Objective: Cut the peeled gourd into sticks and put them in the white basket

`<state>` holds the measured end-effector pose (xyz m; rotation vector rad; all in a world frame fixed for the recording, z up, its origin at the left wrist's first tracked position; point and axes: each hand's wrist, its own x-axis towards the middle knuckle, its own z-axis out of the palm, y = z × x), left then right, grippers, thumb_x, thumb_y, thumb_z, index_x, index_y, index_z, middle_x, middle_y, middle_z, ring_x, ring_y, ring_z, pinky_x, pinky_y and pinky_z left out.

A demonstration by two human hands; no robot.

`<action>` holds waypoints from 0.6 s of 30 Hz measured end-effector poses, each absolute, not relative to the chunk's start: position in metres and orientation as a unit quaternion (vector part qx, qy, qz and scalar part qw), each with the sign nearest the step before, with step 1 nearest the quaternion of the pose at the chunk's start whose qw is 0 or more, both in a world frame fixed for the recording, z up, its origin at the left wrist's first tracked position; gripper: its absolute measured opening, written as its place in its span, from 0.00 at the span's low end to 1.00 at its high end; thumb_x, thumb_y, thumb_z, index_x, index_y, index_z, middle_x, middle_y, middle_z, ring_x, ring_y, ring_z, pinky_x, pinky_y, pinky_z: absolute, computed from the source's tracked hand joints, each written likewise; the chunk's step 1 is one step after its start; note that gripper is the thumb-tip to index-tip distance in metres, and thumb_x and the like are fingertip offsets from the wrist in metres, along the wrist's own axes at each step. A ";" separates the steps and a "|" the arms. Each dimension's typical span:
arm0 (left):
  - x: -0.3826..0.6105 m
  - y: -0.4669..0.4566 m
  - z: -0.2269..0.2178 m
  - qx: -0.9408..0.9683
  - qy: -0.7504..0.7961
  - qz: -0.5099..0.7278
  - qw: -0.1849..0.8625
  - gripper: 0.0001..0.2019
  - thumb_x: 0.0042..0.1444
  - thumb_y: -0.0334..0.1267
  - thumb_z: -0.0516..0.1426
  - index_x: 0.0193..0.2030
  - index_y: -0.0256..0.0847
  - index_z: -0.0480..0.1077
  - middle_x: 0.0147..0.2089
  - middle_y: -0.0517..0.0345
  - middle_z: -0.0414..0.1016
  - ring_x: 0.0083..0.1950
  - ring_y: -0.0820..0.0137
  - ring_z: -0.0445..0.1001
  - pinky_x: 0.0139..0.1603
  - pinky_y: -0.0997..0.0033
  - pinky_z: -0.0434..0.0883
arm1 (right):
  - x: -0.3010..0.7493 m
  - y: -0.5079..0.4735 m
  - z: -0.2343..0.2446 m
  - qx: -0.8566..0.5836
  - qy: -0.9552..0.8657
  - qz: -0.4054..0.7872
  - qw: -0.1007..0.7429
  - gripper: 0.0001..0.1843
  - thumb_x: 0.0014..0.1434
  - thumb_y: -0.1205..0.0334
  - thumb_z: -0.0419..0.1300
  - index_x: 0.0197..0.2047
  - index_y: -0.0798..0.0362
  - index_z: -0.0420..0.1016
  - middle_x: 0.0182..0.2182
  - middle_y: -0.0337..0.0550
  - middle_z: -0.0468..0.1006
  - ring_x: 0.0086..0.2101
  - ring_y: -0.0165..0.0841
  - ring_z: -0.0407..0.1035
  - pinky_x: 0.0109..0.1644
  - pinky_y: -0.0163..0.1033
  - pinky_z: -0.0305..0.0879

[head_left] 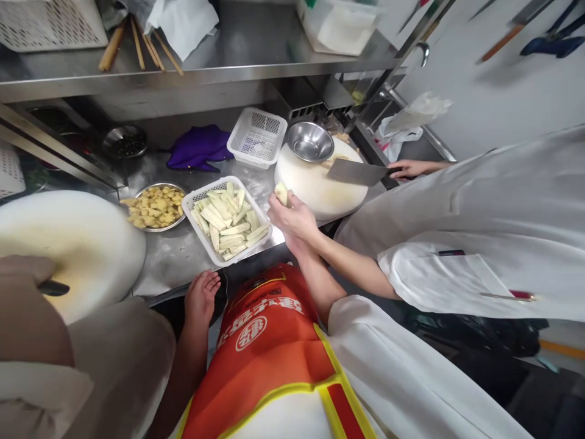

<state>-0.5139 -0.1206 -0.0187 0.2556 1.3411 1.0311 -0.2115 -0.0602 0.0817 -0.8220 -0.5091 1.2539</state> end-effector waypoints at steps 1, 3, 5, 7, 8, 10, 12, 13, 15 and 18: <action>-0.515 -0.120 -0.020 0.114 0.593 0.453 0.656 0.08 0.51 0.38 0.61 0.37 0.38 0.71 0.34 0.57 0.78 0.35 0.71 0.76 0.43 0.70 0.71 | -0.204 -0.059 0.089 -0.351 -0.188 0.580 0.711 0.14 0.64 0.52 0.64 0.47 0.52 0.78 0.42 0.39 0.77 0.49 0.33 0.72 0.46 0.36 0.74; -0.516 -0.119 -0.022 0.116 0.599 0.450 0.652 0.07 0.51 0.37 0.60 0.36 0.38 0.71 0.33 0.57 0.77 0.35 0.71 0.76 0.43 0.70 0.71 | -0.192 -0.060 0.101 -0.334 -0.116 0.600 0.718 0.11 0.62 0.54 0.62 0.40 0.53 0.79 0.39 0.35 0.78 0.45 0.28 0.74 0.42 0.31 0.71; -0.517 -0.117 -0.024 0.125 0.607 0.455 0.640 0.08 0.50 0.37 0.60 0.36 0.38 0.71 0.34 0.57 0.77 0.36 0.71 0.76 0.42 0.70 0.70 | -0.192 -0.068 0.099 -0.332 -0.042 0.612 0.717 0.14 0.61 0.54 0.58 0.32 0.54 0.79 0.34 0.30 0.78 0.38 0.25 0.74 0.37 0.30 0.68; -0.517 -0.115 -0.027 0.140 0.617 0.466 0.618 0.09 0.48 0.38 0.62 0.36 0.39 0.71 0.36 0.58 0.77 0.37 0.71 0.76 0.42 0.70 0.70 | -0.206 -0.082 0.081 -0.345 -0.005 0.608 0.715 0.16 0.59 0.53 0.56 0.27 0.54 0.78 0.28 0.29 0.77 0.30 0.25 0.74 0.32 0.31 0.66; -0.517 -0.114 -0.028 0.147 0.625 0.471 0.605 0.10 0.46 0.38 0.62 0.36 0.40 0.71 0.37 0.59 0.76 0.37 0.71 0.76 0.43 0.70 0.70 | -0.215 -0.089 0.066 -0.356 -0.002 0.605 0.712 0.12 0.57 0.57 0.60 0.27 0.53 0.78 0.24 0.31 0.76 0.27 0.25 0.73 0.30 0.31 0.65; -0.515 -0.111 -0.031 0.160 0.642 0.474 0.581 0.12 0.45 0.38 0.64 0.37 0.40 0.70 0.38 0.61 0.75 0.38 0.72 0.75 0.43 0.70 0.69 | -0.231 -0.102 0.034 -0.439 -0.072 0.576 0.685 0.02 0.54 0.62 0.66 0.30 0.50 0.79 0.21 0.32 0.75 0.22 0.25 0.69 0.27 0.30 0.64; -0.511 -0.108 -0.033 0.175 0.655 0.467 0.568 0.13 0.45 0.38 0.64 0.38 0.41 0.71 0.39 0.62 0.74 0.38 0.73 0.74 0.43 0.71 0.69 | -0.237 -0.111 0.005 -0.509 -0.138 0.554 0.644 0.04 0.53 0.59 0.68 0.32 0.47 0.78 0.22 0.33 0.75 0.21 0.26 0.68 0.26 0.31 0.66; -0.509 -0.107 -0.034 0.184 0.658 0.464 0.564 0.13 0.45 0.38 0.64 0.39 0.42 0.71 0.40 0.62 0.74 0.39 0.73 0.74 0.42 0.71 0.69 | -0.236 -0.115 -0.006 -0.531 -0.159 0.551 0.624 0.05 0.52 0.58 0.69 0.32 0.47 0.78 0.22 0.34 0.76 0.21 0.27 0.69 0.26 0.32 0.67; -0.504 -0.103 -0.034 0.209 0.658 0.457 0.560 0.14 0.46 0.38 0.64 0.41 0.42 0.71 0.42 0.62 0.74 0.39 0.73 0.73 0.41 0.72 0.69 | -0.230 -0.125 -0.024 -0.550 -0.174 0.558 0.597 0.07 0.52 0.56 0.69 0.31 0.47 0.77 0.23 0.34 0.76 0.21 0.27 0.69 0.26 0.32 0.66; -0.497 -0.096 -0.037 0.244 0.660 0.451 0.549 0.15 0.46 0.37 0.64 0.43 0.42 0.70 0.41 0.62 0.73 0.38 0.74 0.73 0.38 0.74 0.70 | -0.214 -0.148 -0.038 -0.573 -0.196 0.565 0.560 0.09 0.54 0.57 0.69 0.27 0.49 0.75 0.20 0.32 0.74 0.19 0.24 0.66 0.25 0.30 0.62</action>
